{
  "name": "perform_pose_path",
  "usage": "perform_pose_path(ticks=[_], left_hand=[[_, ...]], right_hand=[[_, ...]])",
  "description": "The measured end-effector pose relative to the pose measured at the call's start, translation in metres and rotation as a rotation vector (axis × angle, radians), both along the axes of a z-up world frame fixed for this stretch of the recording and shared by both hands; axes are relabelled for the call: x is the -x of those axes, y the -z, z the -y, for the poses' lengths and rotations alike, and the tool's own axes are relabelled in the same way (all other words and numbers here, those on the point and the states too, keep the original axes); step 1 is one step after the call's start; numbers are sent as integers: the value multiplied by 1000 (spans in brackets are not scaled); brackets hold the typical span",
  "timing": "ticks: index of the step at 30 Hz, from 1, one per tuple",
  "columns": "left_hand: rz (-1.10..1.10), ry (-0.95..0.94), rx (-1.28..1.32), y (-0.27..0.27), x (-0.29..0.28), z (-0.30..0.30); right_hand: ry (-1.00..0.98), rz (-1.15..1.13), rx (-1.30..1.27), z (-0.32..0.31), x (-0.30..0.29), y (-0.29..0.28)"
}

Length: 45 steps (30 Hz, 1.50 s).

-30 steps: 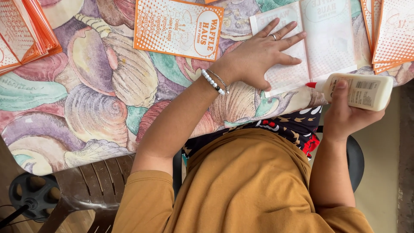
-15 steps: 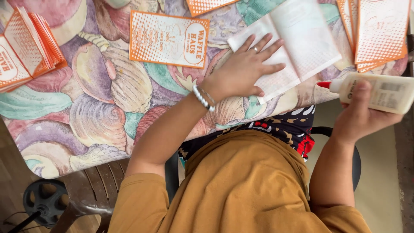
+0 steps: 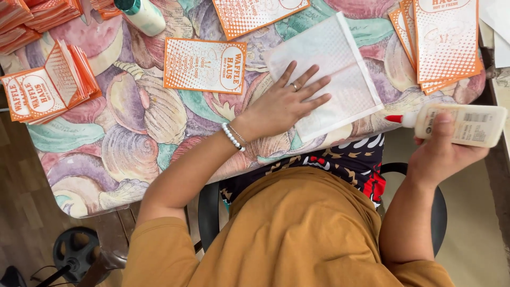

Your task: Manually folding and gluing pre-printed paper templates to assemble waffle bags.

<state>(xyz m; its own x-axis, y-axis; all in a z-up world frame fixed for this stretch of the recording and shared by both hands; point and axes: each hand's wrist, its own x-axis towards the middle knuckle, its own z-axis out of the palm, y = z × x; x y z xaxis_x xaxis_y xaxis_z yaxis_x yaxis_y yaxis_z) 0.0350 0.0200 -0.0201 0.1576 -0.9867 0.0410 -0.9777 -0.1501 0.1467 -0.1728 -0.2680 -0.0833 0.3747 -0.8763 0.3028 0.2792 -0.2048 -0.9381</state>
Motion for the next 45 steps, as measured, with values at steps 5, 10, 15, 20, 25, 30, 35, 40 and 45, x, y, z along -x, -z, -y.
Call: perform_pose_path(ticks=[5, 10, 15, 20, 25, 30, 35, 40, 45], left_hand=[[-80, -15, 160, 6, 1, 9], [-172, -53, 144, 47, -1, 7], [-280, -44, 152, 48, -6, 7], [-283, 2, 112, 26, -8, 3], [-279, -1, 113, 29, -7, 4], [-249, 5, 124, 32, -7, 4], [-287, 7, 127, 27, -7, 2], [-279, 16, 158, 31, -7, 4], [-288, 16, 158, 34, -8, 4]], right_hand=[[-120, -133, 93, -62, -11, -23], [-394, -111, 426, -94, -21, -8], [-429, -155, 522, -105, -24, -6], [-282, -322, 441, -114, -19, -16], [-347, -208, 494, -122, -10, 10], [-345, -151, 583, -118, -10, 11], [-343, -46, 573, -105, -14, 13], [-385, -80, 566, -130, -14, 0], [-316, -79, 536, -110, -11, 15]])
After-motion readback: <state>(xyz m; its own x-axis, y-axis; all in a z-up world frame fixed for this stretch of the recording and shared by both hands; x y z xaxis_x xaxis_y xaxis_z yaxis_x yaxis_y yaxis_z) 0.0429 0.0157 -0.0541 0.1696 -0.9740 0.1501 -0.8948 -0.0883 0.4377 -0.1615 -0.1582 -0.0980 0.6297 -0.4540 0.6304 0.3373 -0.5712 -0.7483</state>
